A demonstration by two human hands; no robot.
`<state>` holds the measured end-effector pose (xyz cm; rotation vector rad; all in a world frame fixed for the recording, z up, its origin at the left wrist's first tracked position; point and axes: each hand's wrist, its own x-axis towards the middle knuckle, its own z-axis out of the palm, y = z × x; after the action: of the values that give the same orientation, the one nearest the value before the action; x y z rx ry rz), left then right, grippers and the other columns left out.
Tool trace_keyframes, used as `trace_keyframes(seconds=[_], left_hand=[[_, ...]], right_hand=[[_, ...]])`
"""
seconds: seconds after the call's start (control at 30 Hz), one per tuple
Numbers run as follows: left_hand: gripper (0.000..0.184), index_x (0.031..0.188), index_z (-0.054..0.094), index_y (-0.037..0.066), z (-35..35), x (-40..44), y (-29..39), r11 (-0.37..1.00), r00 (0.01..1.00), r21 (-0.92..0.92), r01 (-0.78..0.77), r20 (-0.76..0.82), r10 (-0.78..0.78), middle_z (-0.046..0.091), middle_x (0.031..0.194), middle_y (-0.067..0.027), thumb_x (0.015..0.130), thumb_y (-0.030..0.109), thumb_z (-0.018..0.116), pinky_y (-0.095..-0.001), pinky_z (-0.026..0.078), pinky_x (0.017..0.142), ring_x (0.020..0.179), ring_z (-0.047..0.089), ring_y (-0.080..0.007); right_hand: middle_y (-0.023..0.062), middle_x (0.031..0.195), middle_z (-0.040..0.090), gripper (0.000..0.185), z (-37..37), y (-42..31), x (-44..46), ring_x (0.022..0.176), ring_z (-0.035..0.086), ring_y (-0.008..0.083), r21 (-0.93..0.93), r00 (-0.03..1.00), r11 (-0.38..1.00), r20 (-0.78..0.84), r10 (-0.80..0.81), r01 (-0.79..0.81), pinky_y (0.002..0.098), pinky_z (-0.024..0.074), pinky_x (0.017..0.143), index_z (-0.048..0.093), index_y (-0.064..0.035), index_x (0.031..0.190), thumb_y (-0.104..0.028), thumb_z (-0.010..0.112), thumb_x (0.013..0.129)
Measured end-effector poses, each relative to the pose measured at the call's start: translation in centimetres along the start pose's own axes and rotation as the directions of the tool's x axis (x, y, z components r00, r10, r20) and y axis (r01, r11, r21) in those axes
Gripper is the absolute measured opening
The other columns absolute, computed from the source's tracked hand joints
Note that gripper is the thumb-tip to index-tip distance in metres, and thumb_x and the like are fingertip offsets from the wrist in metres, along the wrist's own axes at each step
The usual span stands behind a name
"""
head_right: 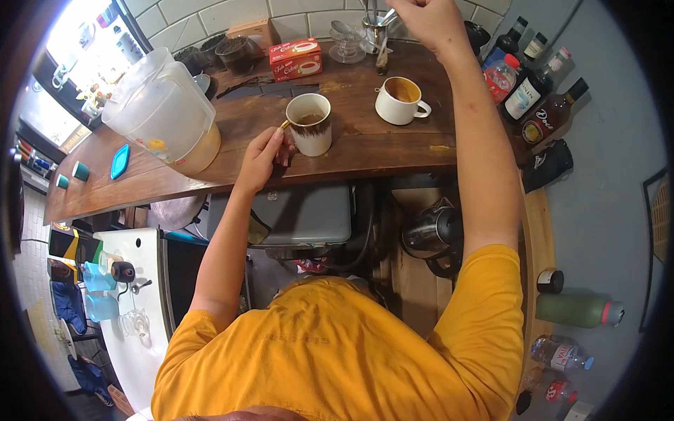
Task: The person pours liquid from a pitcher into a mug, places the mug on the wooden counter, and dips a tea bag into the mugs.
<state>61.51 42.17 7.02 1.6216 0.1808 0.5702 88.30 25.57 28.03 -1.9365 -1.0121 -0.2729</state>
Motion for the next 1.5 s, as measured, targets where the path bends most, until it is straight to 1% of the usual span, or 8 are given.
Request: trace_keyframes(seconds=[0.5, 0.63, 0.7, 0.73, 0.87, 1.23, 1.27, 1.5], left_hand=[[0.031, 0.086, 0.057, 0.001, -0.2, 0.0, 0.2, 1.000, 1.000, -0.009, -0.011, 0.022, 0.011, 0.055, 0.071, -0.0011, 0.101, 0.025, 0.044, -0.0227, 0.040, 0.055, 0.057, 0.048, -0.0074], [0.031, 0.087, 0.056, 0.000, -0.1, 0.0, 0.4, 1.000, 1.000, -0.006, 0.003, 0.008, -0.003, 0.056, 0.072, -0.0016, 0.101, 0.024, 0.044, -0.0232, 0.041, 0.056, 0.057, 0.049, -0.0077], [0.030, 0.087, 0.057, 0.000, -0.2, 0.1, 0.2, 1.000, 1.000, -0.006, 0.003, 0.010, -0.003, 0.056, 0.073, -0.0018, 0.101, 0.024, 0.044, -0.0233, 0.041, 0.055, 0.057, 0.049, -0.0078], [0.030, 0.087, 0.057, 0.000, -0.3, 0.1, 0.2, 1.000, 1.000, -0.002, -0.001, 0.016, 0.001, 0.056, 0.073, -0.0020, 0.100, 0.024, 0.044, -0.0234, 0.041, 0.055, 0.057, 0.049, -0.0079], [0.032, 0.086, 0.056, 0.005, 0.0, 0.0, 0.5, 1.000, 1.000, -0.003, 0.004, 0.018, -0.004, 0.054, 0.071, 0.0011, 0.101, 0.029, 0.041, -0.0204, 0.036, 0.055, 0.058, 0.048, -0.0065], [0.032, 0.085, 0.056, 0.004, -0.1, 0.1, 0.4, 0.999, 1.000, -0.039, 0.004, 0.021, -0.003, 0.051, 0.068, 0.0010, 0.101, 0.028, 0.042, -0.0210, 0.035, 0.055, 0.058, 0.047, -0.0067], [0.032, 0.085, 0.056, 0.004, -0.1, 0.1, 0.3, 0.999, 1.000, -0.039, 0.004, 0.021, -0.003, 0.051, 0.068, 0.0010, 0.101, 0.028, 0.042, -0.0210, 0.035, 0.055, 0.058, 0.047, -0.0067], [0.032, 0.086, 0.056, 0.004, -0.2, 0.1, 0.2, 0.999, 1.000, -0.039, 0.000, 0.024, 0.001, 0.053, 0.073, 0.0014, 0.101, 0.028, 0.041, -0.0206, 0.036, 0.055, 0.059, 0.048, -0.0068]], right_hand=[[-0.0079, 0.058, 0.044, 0.038, 6.7, -4.5, -3.9, 0.056, 0.035, 0.0033, 0.179, 0.983, 0.983, 0.171, -0.063, 0.032, 0.0229, 0.0277, 0.051, 0.064, -0.0021, 0.067, -0.036, 0.070, 0.083], [-0.0006, 0.052, 0.051, 0.040, 7.9, -4.2, -5.0, 0.050, 0.046, 0.0088, 0.106, 0.962, 0.993, 0.259, -0.083, 0.057, 0.0269, 0.0399, 0.051, 0.062, -0.0027, 0.065, -0.040, 0.071, 0.078], [-0.0061, 0.055, 0.042, 0.038, 8.1, -4.8, -6.0, 0.054, 0.036, 0.0037, 0.023, 0.951, 0.995, 0.293, -0.101, 0.098, 0.0234, 0.0296, 0.049, 0.057, -0.0022, 0.064, -0.032, 0.072, 0.081], [0.0055, 0.057, 0.059, 0.036, 8.1, -4.5, -6.1, 0.054, 0.055, 0.0153, -0.056, 0.932, 0.992, 0.352, -0.085, 0.112, 0.0300, 0.0447, 0.055, 0.064, -0.0026, 0.068, -0.037, 0.071, 0.075], [0.0095, 0.059, 0.060, 0.032, 9.1, -3.1, -7.0, 0.055, 0.056, 0.0192, -0.136, 0.843, 0.985, 0.538, -0.020, 0.110, 0.0313, 0.0469, 0.058, 0.064, -0.0016, 0.069, -0.033, 0.068, 0.071], [-0.0006, 0.054, 0.050, 0.032, 6.5, -6.7, -4.8, 0.053, 0.045, 0.0082, 0.108, 0.937, 0.988, 0.318, -0.143, 0.114, 0.0263, 0.0390, 0.051, 0.063, -0.0013, 0.070, -0.031, 0.068, 0.081], [-0.0093, 0.058, 0.040, 0.032, 6.3, -6.9, -4.8, 0.055, 0.033, 0.0016, 0.112, 0.940, 0.985, 0.302, -0.158, 0.130, 0.0223, 0.0271, 0.049, 0.060, -0.0039, 0.071, -0.031, 0.067, 0.086], [-0.0091, 0.058, 0.041, 0.032, 4.8, -9.0, -4.5, 0.055, 0.033, 0.0023, 0.082, 0.950, 0.991, 0.283, -0.129, 0.111, 0.0224, 0.0262, 0.049, 0.061, -0.0040, 0.071, -0.032, 0.067, 0.086]])
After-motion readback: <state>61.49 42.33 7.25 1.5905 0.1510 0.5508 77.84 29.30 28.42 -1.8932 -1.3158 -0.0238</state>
